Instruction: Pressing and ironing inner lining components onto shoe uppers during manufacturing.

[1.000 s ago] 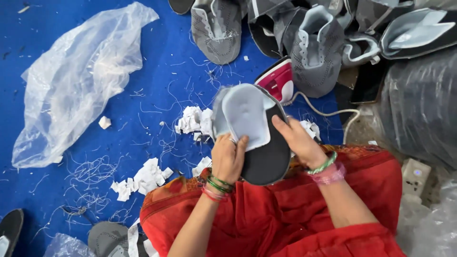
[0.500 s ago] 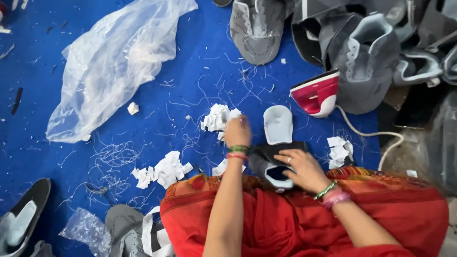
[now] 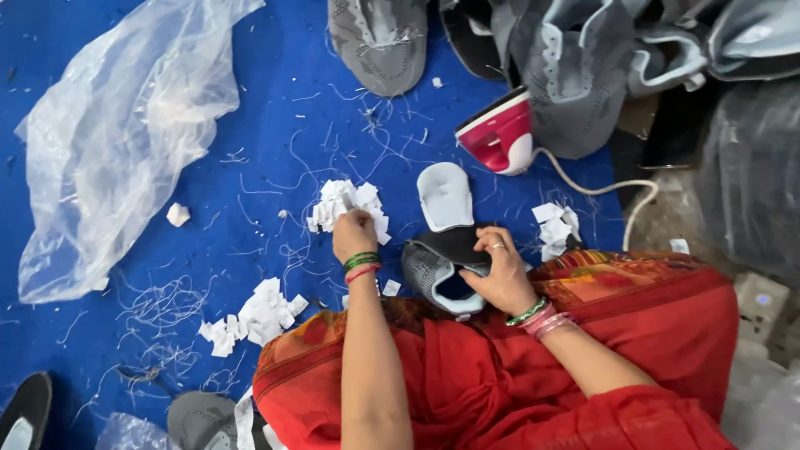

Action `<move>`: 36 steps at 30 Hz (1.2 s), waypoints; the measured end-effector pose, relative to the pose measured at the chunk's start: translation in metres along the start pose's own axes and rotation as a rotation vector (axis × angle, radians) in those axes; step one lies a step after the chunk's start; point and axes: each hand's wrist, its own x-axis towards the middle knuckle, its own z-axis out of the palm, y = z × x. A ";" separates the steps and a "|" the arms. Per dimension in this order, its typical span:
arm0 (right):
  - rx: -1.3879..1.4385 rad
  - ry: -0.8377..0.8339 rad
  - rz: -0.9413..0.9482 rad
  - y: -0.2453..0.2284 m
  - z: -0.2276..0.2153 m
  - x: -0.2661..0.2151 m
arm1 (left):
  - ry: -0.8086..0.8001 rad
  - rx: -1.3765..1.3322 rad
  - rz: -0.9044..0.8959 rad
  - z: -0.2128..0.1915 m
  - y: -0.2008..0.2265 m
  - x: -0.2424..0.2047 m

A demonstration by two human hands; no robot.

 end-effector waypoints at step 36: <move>-0.228 -0.479 -0.055 0.031 0.009 0.034 | -0.271 -1.208 -0.327 0.004 0.031 0.012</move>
